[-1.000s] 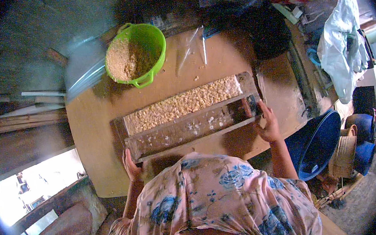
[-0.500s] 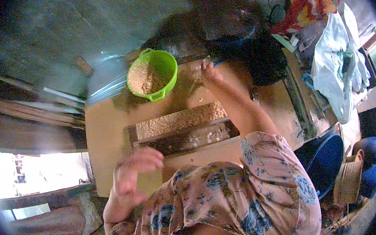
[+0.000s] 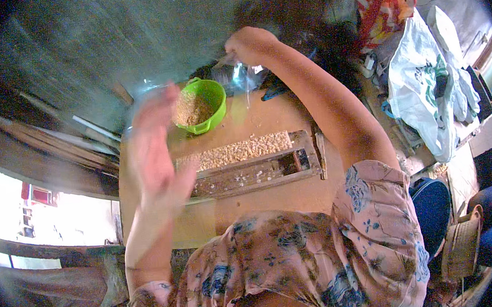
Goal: The person retrieves a wooden tray from a shelf and places it on a table. They scoop grains from a large blue barrel into a green bowl, then pour the grains into the tray, spreading them evenly by hand. The process is repeated to fill the tray.
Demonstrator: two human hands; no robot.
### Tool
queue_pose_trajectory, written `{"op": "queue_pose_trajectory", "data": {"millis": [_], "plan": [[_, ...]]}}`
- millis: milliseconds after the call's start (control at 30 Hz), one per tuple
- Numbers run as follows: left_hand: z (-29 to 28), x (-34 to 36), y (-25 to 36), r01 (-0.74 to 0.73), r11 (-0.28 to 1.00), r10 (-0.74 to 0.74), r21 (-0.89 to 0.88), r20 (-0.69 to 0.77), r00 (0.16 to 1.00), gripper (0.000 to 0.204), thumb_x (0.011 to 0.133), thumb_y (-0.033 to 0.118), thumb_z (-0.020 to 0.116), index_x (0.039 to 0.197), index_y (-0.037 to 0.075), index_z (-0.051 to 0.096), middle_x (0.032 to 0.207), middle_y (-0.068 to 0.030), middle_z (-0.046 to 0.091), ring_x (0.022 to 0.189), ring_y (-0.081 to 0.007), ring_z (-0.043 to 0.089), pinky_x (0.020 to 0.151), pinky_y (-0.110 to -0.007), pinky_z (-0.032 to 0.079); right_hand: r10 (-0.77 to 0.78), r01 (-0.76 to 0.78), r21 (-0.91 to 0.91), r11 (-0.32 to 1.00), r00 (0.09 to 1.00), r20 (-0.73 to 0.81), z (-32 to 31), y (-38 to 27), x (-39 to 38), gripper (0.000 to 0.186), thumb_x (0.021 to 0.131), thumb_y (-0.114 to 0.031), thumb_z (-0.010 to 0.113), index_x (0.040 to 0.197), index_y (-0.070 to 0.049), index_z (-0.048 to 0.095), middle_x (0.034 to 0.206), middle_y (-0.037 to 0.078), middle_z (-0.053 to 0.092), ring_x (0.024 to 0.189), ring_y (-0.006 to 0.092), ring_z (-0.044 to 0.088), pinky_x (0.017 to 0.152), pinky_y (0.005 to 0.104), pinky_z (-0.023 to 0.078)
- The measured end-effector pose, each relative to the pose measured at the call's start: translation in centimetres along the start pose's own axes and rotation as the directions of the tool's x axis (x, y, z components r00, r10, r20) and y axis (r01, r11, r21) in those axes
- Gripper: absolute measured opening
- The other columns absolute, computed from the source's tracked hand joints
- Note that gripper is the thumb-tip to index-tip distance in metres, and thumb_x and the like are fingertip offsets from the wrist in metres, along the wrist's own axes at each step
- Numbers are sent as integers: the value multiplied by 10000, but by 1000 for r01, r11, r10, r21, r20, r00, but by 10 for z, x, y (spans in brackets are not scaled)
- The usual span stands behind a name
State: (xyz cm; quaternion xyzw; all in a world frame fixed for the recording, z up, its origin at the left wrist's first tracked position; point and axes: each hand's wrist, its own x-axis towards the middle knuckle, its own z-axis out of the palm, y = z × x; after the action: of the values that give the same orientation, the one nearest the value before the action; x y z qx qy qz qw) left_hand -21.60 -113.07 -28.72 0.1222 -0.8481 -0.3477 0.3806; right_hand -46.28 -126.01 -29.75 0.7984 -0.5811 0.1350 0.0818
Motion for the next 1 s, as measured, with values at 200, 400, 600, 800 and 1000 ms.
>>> {"op": "queue_pose_trajectory", "data": {"millis": [200,400,600,800,1000], "plan": [[-10,62,-81,229,519,213,824,-384,898,650,709,229,673,1249,26,373,1161,-179,487,1011,-316,512,852,-464,402,-205,214,313,925,977,-62,-59,-28,-17,167,741,-76,573,898,-33,612,802,100,641,717,209,614,629,317,467],[-45,42,-136,195,974,-151,111,-318,936,591,719,224,683,1213,36,416,971,-114,605,885,-239,589,763,-281,462,39,0,610,793,998,-50,-91,-41,-48,189,807,-57,519,978,-46,598,814,27,632,697,99,586,600,247,468],[-68,38,-95,397,878,-298,267,-344,890,168,830,199,534,807,57,621,799,-103,636,757,-250,617,683,-335,478,274,-223,745,628,960,57,-84,-23,-79,337,800,-172,587,1121,-91,528,936,56,625,805,132,600,639,271,488],[-71,56,-52,120,425,-109,897,-80,991,135,790,198,539,841,98,615,789,-157,610,740,-355,576,624,-429,457,-64,176,134,975,803,-592,-90,-106,-65,571,670,-52,586,1219,-106,439,1157,149,517,1050,281,511,872,355,421],[-80,47,-21,-53,584,-223,810,223,949,88,711,158,586,722,87,637,748,-148,615,709,-313,599,627,-395,468,74,-80,-45,996,989,-130,-69,-119,-65,289,685,-121,607,965,-53,577,821,104,628,829,302,587,721,362,462]]}}
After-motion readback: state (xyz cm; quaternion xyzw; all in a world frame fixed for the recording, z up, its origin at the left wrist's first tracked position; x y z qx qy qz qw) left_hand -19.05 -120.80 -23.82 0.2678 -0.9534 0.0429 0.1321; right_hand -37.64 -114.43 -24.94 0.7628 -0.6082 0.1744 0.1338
